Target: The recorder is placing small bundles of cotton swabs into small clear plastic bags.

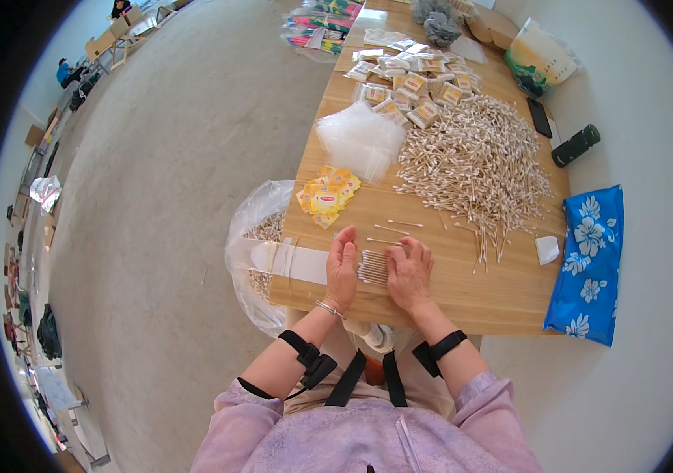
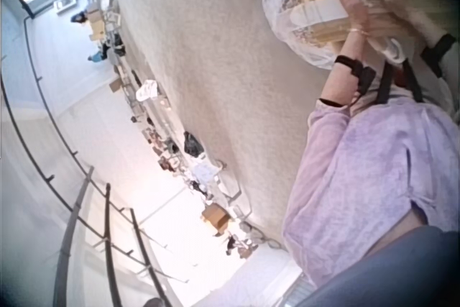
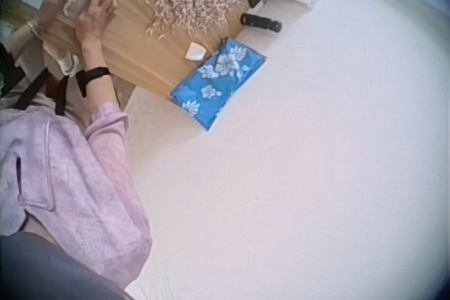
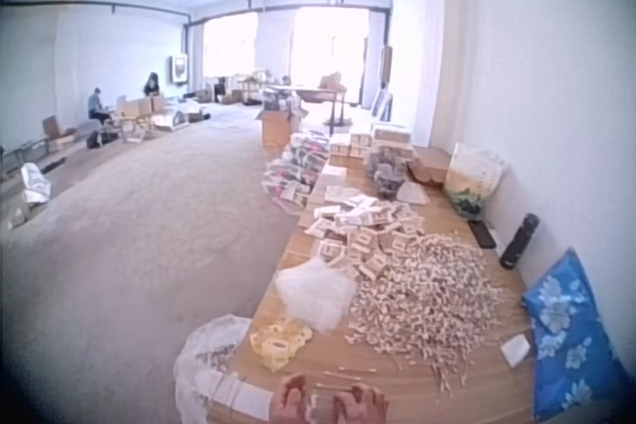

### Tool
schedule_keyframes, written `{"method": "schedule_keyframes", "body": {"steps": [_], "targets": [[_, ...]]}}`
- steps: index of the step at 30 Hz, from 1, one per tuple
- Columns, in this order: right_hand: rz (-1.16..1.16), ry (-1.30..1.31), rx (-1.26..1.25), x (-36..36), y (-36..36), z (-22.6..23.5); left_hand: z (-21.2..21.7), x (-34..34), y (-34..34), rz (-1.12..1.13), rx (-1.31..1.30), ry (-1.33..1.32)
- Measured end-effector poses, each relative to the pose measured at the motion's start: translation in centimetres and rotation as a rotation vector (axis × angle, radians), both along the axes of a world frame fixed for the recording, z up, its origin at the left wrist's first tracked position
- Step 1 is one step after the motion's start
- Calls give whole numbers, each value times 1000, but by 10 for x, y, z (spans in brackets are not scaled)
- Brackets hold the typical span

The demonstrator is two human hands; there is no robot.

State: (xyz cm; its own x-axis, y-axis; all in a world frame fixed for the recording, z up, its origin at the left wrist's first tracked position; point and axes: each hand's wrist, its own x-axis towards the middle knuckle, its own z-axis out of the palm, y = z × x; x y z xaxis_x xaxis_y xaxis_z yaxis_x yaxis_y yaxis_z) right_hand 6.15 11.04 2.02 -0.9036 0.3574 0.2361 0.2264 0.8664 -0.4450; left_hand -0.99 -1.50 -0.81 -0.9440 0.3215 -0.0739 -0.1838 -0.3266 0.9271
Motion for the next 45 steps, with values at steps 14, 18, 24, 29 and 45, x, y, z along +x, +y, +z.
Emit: {"method": "schedule_keyframes", "body": {"steps": [14, 18, 24, 29, 45], "targets": [[-175, 394, -767, -10, -36, -16, -2, 4, -4, -106, -4, 23], [-189, 525, -834, -12, -29, -26, 1, 5, 1, -106, 82, -10], [84, 179, 17, 9, -8, 0, -1, 1, -8, -53, 123, -39], [24, 29, 25, -11, 5, 7, 2, 2, -5, -67, 113, -60], [-87, 377, -846, -18, -38, -16, -1, 0, -6, -119, 35, 26]]}}
